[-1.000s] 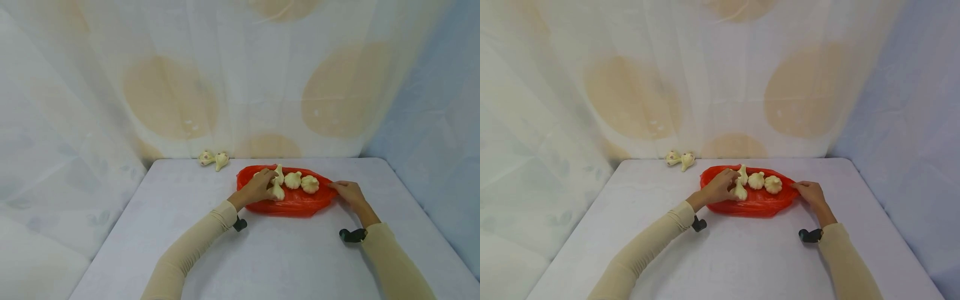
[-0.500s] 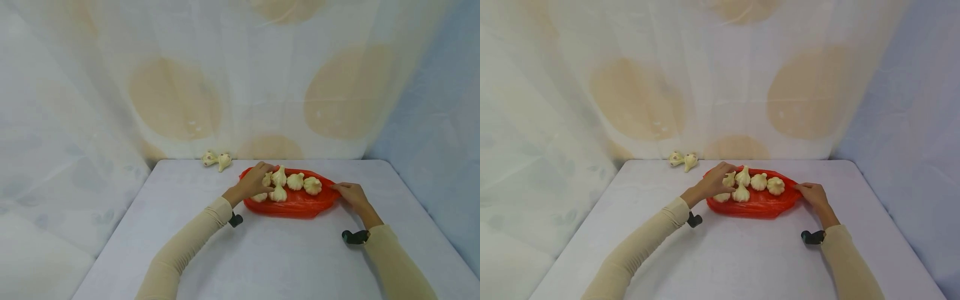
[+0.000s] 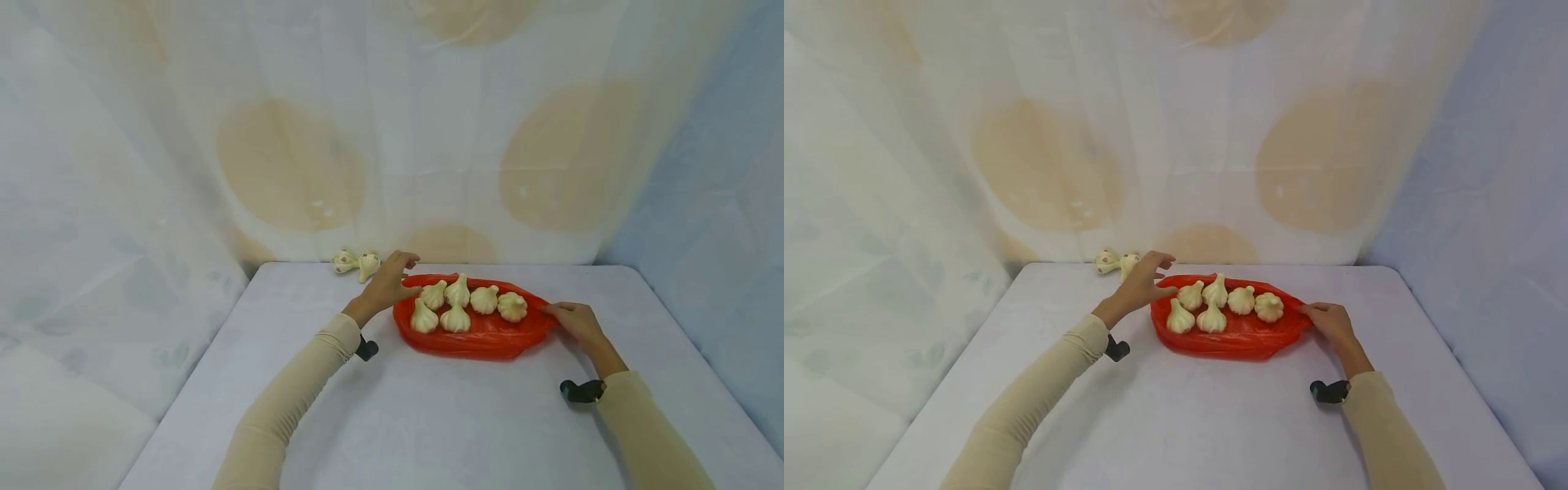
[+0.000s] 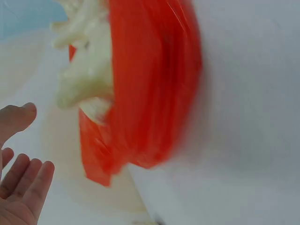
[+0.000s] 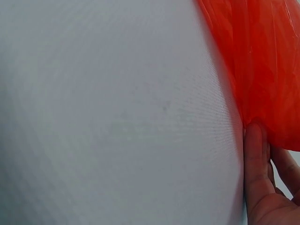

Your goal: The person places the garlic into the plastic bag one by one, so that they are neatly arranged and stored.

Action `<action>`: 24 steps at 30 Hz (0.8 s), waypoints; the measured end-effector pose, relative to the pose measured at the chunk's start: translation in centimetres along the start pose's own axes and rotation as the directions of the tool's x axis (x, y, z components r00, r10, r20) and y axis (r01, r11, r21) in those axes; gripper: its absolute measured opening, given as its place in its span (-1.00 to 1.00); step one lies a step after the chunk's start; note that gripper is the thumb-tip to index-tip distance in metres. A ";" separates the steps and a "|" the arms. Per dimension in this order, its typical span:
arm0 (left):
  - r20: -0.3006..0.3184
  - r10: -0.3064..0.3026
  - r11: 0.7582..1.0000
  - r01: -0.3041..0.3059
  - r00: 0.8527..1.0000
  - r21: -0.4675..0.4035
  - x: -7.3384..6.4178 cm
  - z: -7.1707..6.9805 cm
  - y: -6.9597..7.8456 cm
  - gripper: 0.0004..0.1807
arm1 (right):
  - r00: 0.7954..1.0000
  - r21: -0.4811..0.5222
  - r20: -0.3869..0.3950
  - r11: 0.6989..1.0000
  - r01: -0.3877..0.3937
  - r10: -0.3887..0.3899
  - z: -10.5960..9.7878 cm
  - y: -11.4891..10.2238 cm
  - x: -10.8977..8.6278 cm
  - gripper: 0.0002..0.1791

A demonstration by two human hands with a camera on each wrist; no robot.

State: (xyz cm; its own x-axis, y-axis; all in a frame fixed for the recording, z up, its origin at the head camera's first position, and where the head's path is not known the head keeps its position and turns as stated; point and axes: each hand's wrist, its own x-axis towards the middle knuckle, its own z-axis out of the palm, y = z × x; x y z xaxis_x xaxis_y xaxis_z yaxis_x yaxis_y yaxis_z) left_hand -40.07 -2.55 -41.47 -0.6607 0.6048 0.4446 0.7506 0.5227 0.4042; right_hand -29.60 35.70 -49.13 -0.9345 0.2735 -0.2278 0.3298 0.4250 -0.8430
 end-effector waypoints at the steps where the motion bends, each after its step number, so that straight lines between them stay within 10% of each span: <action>1: -0.021 0.002 1.000 -0.002 1.000 -0.017 -0.1 -0.2 -0.6 -0.35 | 1.000 0.003 0.000 1.000 -0.002 0.002 0.0 0.0 0.0 -0.27; 13: -0.165 -0.183 0.980 0.167 0.969 -0.107 -1.6 -1.2 -6.6 -0.39 | 1.000 0.040 -0.007 0.999 -0.010 0.010 0.3 -0.2 0.0 -0.29; 24: -0.196 -0.402 0.915 0.395 0.894 -0.075 -2.7 -0.9 -10.5 -0.52 | 1.000 0.055 -0.006 0.998 -0.027 0.028 0.5 -0.2 0.2 -0.30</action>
State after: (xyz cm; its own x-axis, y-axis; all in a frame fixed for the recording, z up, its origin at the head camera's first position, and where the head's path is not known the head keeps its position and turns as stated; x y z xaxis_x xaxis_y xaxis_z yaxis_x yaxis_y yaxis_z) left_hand -46.19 -10.19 -46.18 -0.8951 0.2128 0.3918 0.4251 0.6727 0.6057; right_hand -29.96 35.20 -49.27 -0.9243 0.2901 -0.2481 0.3474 0.3696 -0.8618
